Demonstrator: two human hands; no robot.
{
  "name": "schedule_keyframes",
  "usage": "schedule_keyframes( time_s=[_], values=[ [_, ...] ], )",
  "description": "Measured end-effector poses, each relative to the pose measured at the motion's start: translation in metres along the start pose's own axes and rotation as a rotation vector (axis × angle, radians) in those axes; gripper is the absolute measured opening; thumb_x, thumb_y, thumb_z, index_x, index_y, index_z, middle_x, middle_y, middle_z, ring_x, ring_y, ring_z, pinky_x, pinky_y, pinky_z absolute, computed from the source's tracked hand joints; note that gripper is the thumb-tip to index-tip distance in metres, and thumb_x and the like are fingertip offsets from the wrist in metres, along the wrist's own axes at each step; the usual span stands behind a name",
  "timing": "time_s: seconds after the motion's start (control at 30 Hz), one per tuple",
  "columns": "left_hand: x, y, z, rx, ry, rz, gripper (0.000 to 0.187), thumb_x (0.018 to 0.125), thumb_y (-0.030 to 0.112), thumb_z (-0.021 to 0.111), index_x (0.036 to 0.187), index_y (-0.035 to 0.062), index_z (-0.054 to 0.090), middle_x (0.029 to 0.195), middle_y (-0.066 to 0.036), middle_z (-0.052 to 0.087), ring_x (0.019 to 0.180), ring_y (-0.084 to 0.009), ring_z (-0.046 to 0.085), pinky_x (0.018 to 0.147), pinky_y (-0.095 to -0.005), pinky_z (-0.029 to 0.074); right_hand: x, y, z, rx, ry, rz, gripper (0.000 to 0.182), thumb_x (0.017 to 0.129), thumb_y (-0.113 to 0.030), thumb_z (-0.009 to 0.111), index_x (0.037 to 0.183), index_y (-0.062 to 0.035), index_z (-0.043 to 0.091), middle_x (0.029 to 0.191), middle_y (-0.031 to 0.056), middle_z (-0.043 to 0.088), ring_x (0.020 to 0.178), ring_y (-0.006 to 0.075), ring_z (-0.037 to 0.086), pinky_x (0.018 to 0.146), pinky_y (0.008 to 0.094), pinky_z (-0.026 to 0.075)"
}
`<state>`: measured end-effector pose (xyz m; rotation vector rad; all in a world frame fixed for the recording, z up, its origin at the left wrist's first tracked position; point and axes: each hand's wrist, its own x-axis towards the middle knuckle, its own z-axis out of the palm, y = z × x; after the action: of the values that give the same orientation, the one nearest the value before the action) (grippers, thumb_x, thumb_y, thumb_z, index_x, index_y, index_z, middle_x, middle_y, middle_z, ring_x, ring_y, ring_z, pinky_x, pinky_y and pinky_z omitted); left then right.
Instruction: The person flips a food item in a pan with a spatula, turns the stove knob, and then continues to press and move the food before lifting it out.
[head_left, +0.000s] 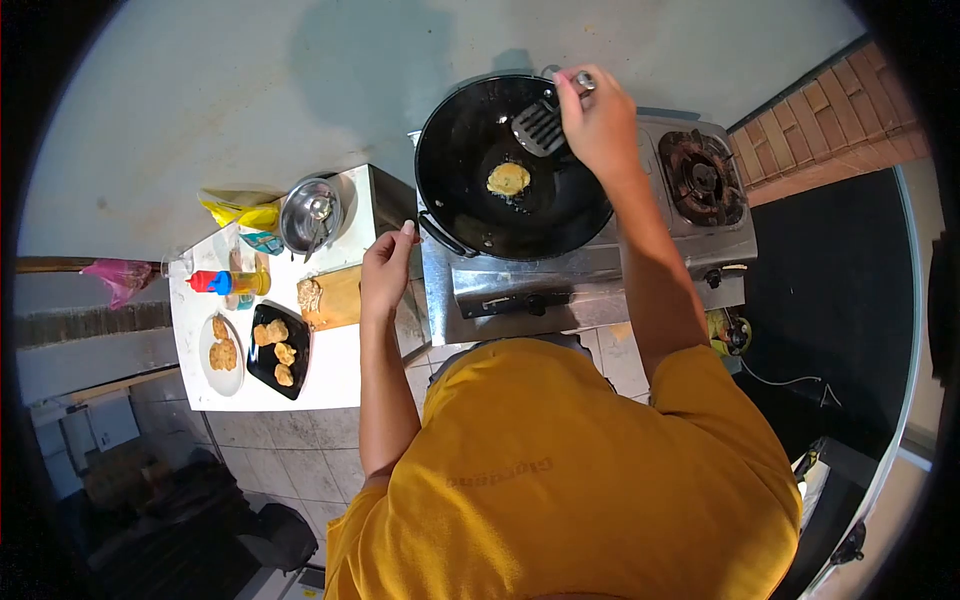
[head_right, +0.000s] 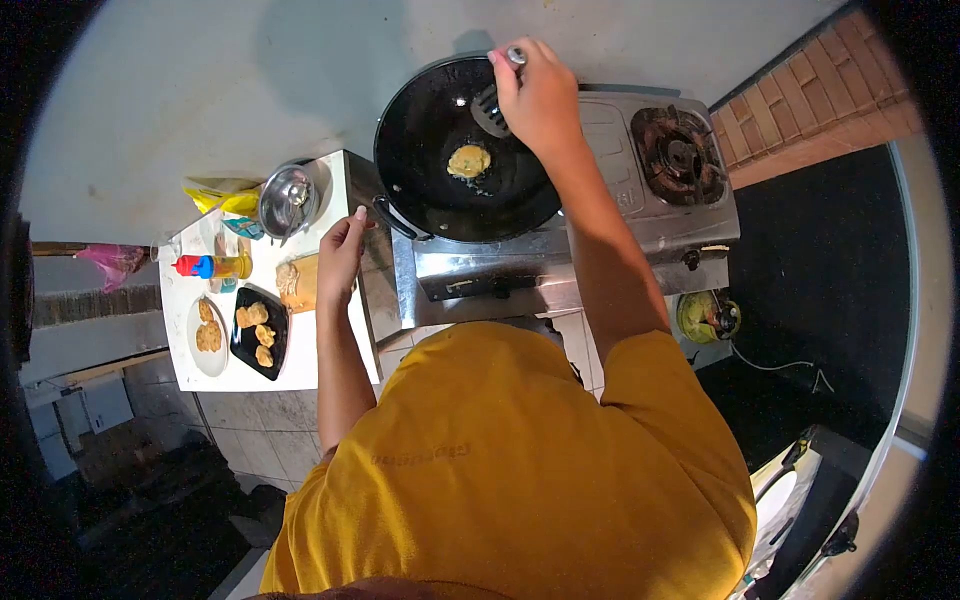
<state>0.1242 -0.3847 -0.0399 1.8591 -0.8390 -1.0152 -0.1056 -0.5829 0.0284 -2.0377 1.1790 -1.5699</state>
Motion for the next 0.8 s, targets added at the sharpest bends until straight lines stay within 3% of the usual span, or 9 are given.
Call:
schedule_keyframes(
  time_s=[0.07, 0.23, 0.33, 0.43, 0.53, 0.6, 0.8],
  values=[
    [0.000, 0.000, 0.001, -0.017, -0.015, 0.007, 0.041, 0.093, 0.038, 0.056, 0.085, -0.0006, 0.065, 0.075, -0.001, 0.059, 0.073, -0.0088, 0.047, 0.070, -0.0222, 0.038, -0.004, 0.016, 0.010, -0.162, -0.023, -0.134, 0.012, 0.085, -0.014, 0.063, 0.085, -0.0024, 0.060, 0.077, 0.0159, 0.060, 0.069, 0.0346, 0.061, 0.061, 0.0389, 0.047],
    [-0.002, -0.003, 0.001, -0.027, -0.019, 0.019, 0.040, 0.094, 0.038, 0.056, 0.087, -0.0011, 0.066, 0.078, -0.003, 0.062, 0.075, -0.0094, 0.050, 0.072, -0.0227, 0.039, -0.006, 0.012, 0.010, -0.121, -0.127, -0.030, 0.012, 0.084, -0.014, 0.063, 0.086, -0.0024, 0.060, 0.078, 0.0160, 0.061, 0.070, 0.0360, 0.061, 0.062, 0.0391, 0.048],
    [-0.003, -0.003, 0.001, -0.030, -0.006, 0.021, 0.040, 0.094, 0.038, 0.056, 0.087, -0.0011, 0.065, 0.080, -0.004, 0.063, 0.076, -0.0096, 0.051, 0.073, -0.0234, 0.040, -0.002, -0.001, 0.004, 0.002, -0.041, 0.022, 0.014, 0.084, -0.016, 0.064, 0.086, -0.0021, 0.060, 0.078, 0.0159, 0.061, 0.069, 0.0348, 0.061, 0.062, 0.0383, 0.048],
    [-0.003, -0.003, -0.001, -0.011, -0.005, -0.012, 0.040, 0.094, 0.037, 0.056, 0.087, -0.0012, 0.066, 0.079, -0.004, 0.062, 0.076, -0.0096, 0.051, 0.073, -0.0238, 0.040, 0.001, 0.012, 0.008, -0.006, -0.034, -0.054, 0.016, 0.084, -0.017, 0.065, 0.085, -0.0019, 0.061, 0.077, 0.0156, 0.061, 0.066, 0.0322, 0.061, 0.060, 0.0372, 0.048],
    [-0.002, -0.005, 0.000, -0.034, -0.019, 0.012, 0.041, 0.093, 0.038, 0.057, 0.089, -0.0014, 0.066, 0.079, -0.003, 0.062, 0.075, -0.0097, 0.050, 0.072, -0.0233, 0.040, -0.003, 0.027, 0.015, -0.165, -0.056, -0.153, 0.016, 0.084, -0.017, 0.066, 0.085, -0.0016, 0.061, 0.076, 0.0144, 0.061, 0.064, 0.0291, 0.061, 0.059, 0.0354, 0.047],
    [-0.002, -0.007, -0.001, -0.030, -0.024, 0.022, 0.041, 0.093, 0.039, 0.057, 0.089, -0.0011, 0.066, 0.077, -0.003, 0.061, 0.074, -0.0098, 0.050, 0.072, -0.0231, 0.039, -0.005, 0.016, 0.012, -0.097, -0.147, -0.009, 0.015, 0.084, -0.016, 0.065, 0.085, -0.0016, 0.061, 0.076, 0.0140, 0.061, 0.064, 0.0280, 0.061, 0.060, 0.0350, 0.047],
    [-0.003, -0.007, -0.002, -0.004, 0.006, 0.008, 0.041, 0.093, 0.039, 0.057, 0.086, 0.0002, 0.066, 0.076, -0.003, 0.061, 0.073, -0.0099, 0.049, 0.071, -0.0239, 0.040, -0.003, -0.005, -0.001, -0.018, -0.045, -0.016, 0.016, 0.084, -0.016, 0.065, 0.086, -0.0013, 0.060, 0.075, 0.0143, 0.061, 0.064, 0.0297, 0.061, 0.060, 0.0366, 0.047]
  ],
)
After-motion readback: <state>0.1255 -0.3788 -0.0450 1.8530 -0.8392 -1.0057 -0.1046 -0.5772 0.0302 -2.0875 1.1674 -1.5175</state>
